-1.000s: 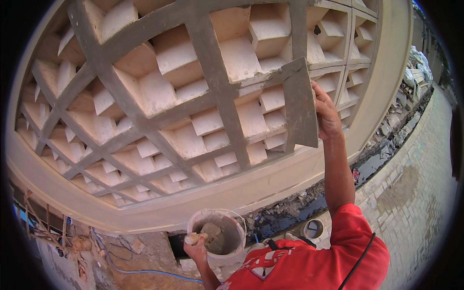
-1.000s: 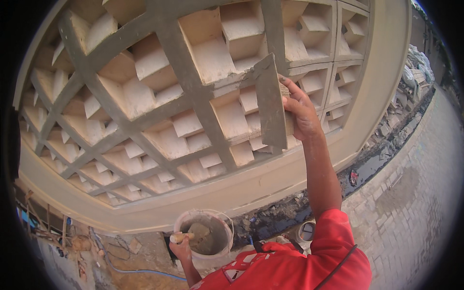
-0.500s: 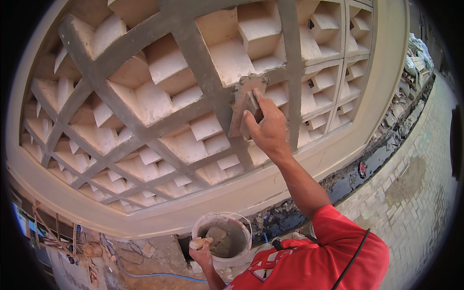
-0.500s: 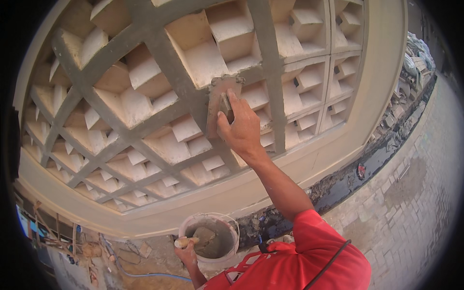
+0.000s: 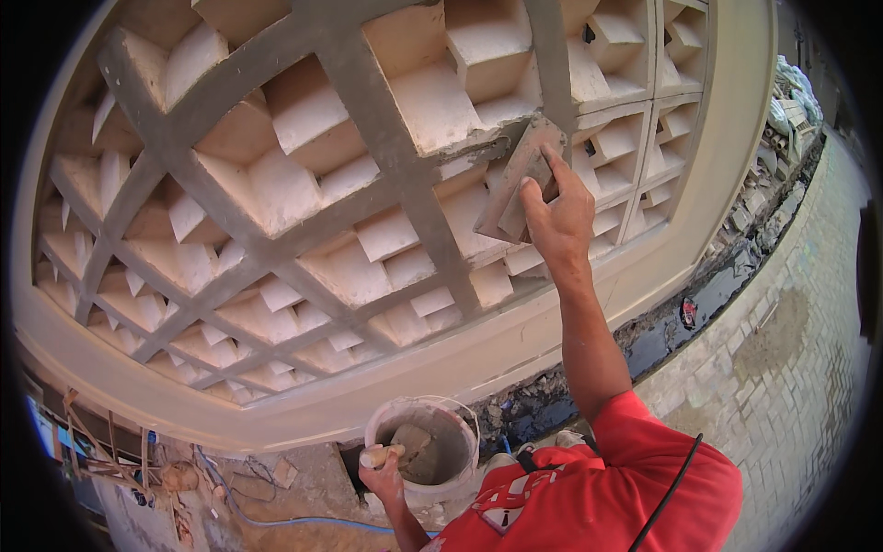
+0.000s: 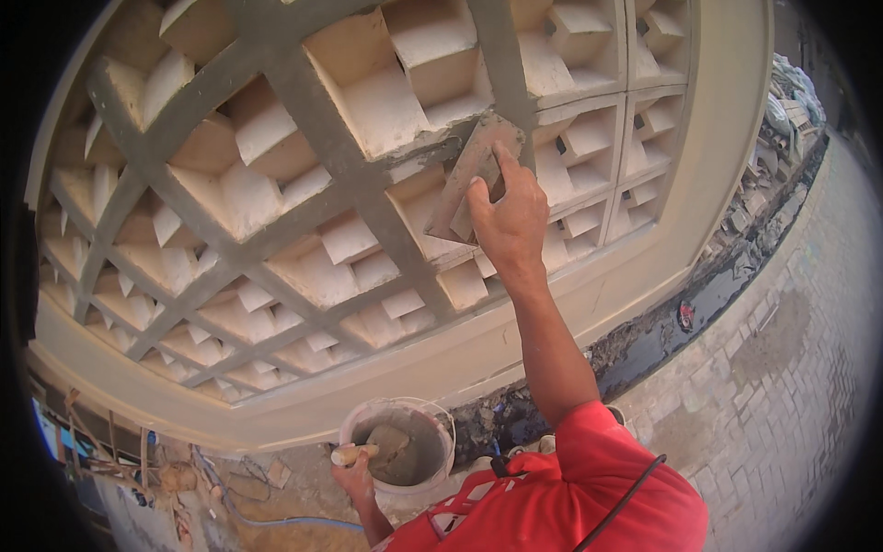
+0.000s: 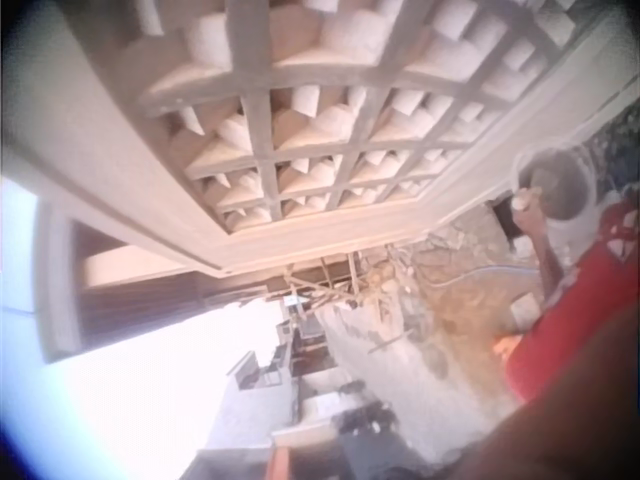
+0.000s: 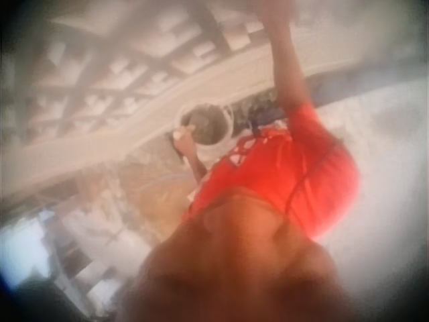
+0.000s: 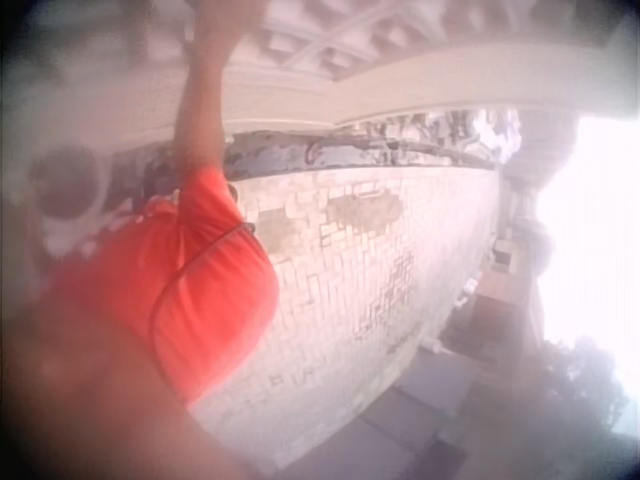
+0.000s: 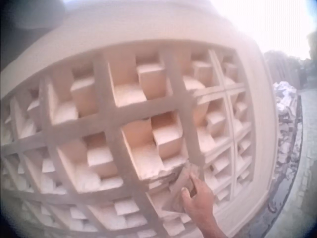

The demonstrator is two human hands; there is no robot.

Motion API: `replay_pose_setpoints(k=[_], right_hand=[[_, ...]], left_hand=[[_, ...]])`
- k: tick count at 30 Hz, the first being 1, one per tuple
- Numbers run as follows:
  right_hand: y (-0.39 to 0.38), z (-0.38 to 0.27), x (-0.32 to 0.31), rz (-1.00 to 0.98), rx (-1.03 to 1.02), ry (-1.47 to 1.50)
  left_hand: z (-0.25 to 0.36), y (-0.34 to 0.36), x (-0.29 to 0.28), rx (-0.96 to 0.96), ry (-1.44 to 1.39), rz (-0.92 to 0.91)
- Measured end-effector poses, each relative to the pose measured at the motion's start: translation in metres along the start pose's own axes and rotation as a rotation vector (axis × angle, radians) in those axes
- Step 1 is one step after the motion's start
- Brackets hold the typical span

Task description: The person applies plaster to a decorative ceiling grid using a trowel and a bucket. They repeatedly scoop plaster and smooth it into the recessed sections of the ceiling pattern.

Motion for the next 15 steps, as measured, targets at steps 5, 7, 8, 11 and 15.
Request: replay_pose_setpoints(k=[5,7,8,11,15], right_hand=[[-0.031,-0.028,0.062,-0.189,0.077,0.069],[-0.056,-0.046,0.088,-0.292,0.125,0.147],[-0.065,-0.048,0.091,-0.351,0.143,0.185],[-0.072,-0.048,0.082,-0.412,0.162,0.264],[-0.027,-0.011,0.011,-0.146,0.202,0.245]], left_hand=[[0.008,0.001,-0.001,0.008,0.001,0.022],[0.011,0.0,-0.003,0.024,0.027,0.001],[0.01,0.001,-0.003,0.011,0.033,0.011],[0.008,-0.001,-0.007,-0.029,0.031,0.035],[0.006,-0.006,-0.012,-0.043,-0.054,0.071]])
Point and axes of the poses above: each hand's wrist, its own y-axis towards the middle knuckle, its own x-axis out of the palm, z = x × y, the point moved 10 cm from there along y, towards the middle knuckle, and after that the axes turned 14 degrees about y, right-handed, at the moved point
